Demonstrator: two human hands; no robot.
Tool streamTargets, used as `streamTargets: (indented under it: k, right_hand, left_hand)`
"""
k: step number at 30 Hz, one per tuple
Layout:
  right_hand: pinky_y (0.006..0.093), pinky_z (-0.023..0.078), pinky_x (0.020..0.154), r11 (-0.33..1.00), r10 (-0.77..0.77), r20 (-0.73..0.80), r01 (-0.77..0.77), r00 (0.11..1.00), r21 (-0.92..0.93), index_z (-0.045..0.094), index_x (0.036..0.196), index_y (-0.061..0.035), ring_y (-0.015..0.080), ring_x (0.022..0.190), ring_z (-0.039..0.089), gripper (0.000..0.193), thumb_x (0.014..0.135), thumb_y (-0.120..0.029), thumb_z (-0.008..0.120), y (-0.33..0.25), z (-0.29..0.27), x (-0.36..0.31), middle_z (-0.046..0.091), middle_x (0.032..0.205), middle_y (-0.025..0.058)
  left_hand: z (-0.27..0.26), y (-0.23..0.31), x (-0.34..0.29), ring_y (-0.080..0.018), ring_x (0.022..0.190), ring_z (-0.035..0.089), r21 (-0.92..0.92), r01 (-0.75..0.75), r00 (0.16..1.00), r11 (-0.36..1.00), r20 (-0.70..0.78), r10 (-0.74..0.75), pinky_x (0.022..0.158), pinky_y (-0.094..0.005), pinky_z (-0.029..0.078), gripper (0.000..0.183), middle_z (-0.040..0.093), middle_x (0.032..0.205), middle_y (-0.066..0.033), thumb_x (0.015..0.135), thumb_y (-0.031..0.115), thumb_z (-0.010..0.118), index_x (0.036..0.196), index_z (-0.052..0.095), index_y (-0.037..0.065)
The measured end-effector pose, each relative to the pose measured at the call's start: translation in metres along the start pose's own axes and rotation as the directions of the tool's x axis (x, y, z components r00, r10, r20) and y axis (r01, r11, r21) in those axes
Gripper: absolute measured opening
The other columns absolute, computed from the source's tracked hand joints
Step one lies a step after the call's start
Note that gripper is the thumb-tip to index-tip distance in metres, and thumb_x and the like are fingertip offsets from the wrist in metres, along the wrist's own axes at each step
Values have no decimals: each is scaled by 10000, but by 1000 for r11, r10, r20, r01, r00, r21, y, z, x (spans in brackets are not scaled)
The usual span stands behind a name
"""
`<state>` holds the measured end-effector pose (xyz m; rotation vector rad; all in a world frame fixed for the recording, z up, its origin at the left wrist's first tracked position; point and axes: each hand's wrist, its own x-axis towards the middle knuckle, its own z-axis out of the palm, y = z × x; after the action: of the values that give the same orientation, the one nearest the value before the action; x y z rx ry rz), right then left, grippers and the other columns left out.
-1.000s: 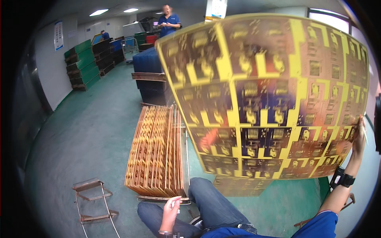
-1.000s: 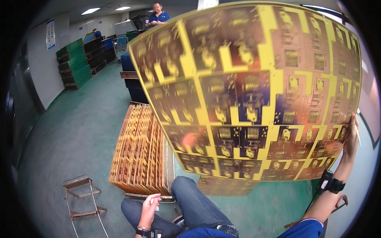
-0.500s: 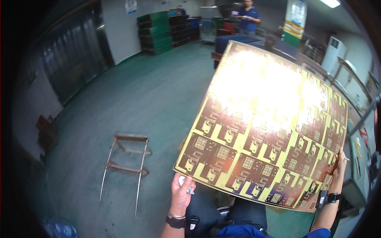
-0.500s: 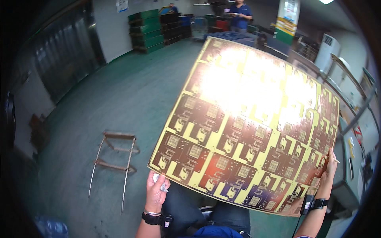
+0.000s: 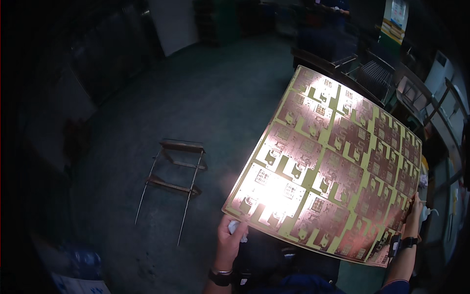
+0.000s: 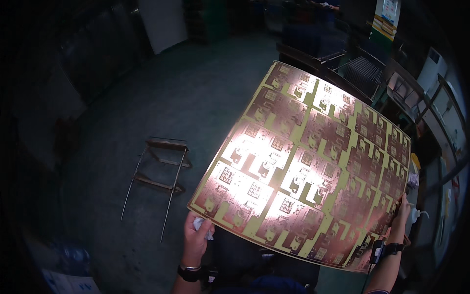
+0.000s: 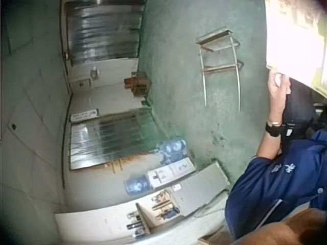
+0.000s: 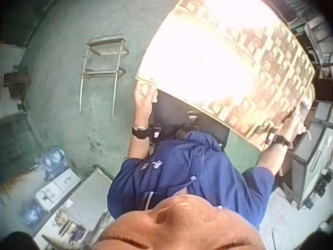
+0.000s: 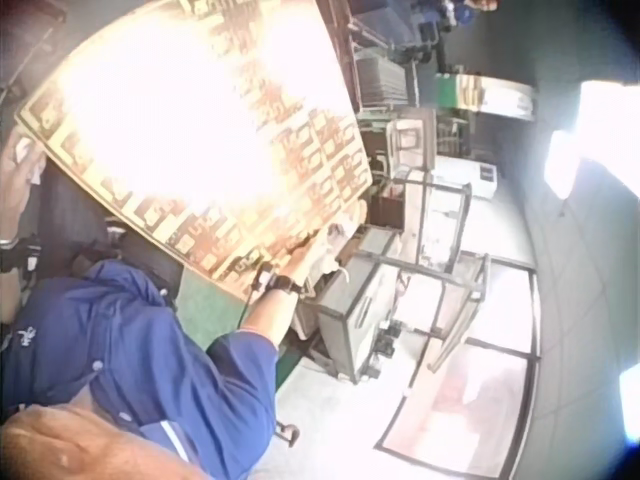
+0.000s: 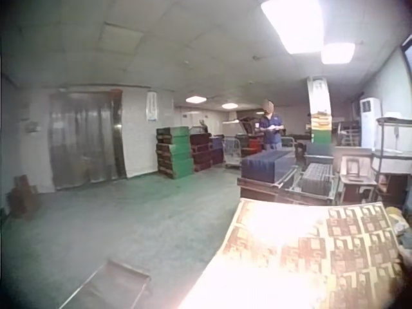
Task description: Inspecting and rotating large circuit board panels to check for quality.
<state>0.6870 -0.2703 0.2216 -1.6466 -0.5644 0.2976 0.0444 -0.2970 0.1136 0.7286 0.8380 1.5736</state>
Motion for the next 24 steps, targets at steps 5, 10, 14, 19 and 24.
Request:
streamTargets:
  k: [5, 10, 14, 19, 24]
  right_hand:
    - [235, 363, 484, 1000, -28, -28, 29, 999, 6, 488, 642, -124, 83, 516, 460, 303, 870, -318, 534, 12, -27, 19, 462, 578, -25]
    - [231, 378, 503, 995, 98, -53, -97, 994, 11, 517, 678, -125, 85, 533, 469, 266, 860, -317, 544, -11, 5, -25, 490, 608, -21]
    - [247, 398, 548, 993, 100, -1, -100, 995, 58, 543, 712, -126, 89, 586, 489, 222, 857, -295, 539, -10, 7, -26, 523, 665, -20]
    - [261, 398, 548, 991, 91, 27, -94, 995, 93, 558, 733, -111, 105, 597, 499, 226, 848, -304, 544, -12, 9, -32, 536, 673, -7]
    - [249, 381, 522, 974, 194, 48, -198, 980, 107, 542, 678, -108, 102, 558, 487, 262, 855, -301, 537, -19, 22, -40, 527, 627, -1]
  left_hand:
    - [9, 3, 6, -94, 610, 491, -64, 8, 1000, 998, 27, -6, 521, -223, 404, 151, 528, 782, -29, 866, 126, 531, 989, 475, 59]
    - [13, 3, 7, -168, 816, 551, -408, 138, 988, 902, -3, -152, 677, -309, 468, 361, 548, 988, -67, 900, 270, 474, 1176, 409, 46]
    - [15, 2, 12, -157, 913, 576, -158, 113, 986, 981, -105, -131, 732, -312, 496, 341, 548, 1071, -66, 889, 196, 509, 1185, 411, 57]
    - [26, 0, 12, -156, 966, 545, -133, 64, 978, 989, -191, -89, 789, -316, 460, 375, 533, 1116, -80, 895, 185, 497, 1230, 392, 53]
    - [39, -16, 6, -221, 1130, 452, -487, 32, 992, 873, -89, -86, 968, -405, 360, 412, 452, 1240, -88, 908, 172, 461, 1282, 339, 51]
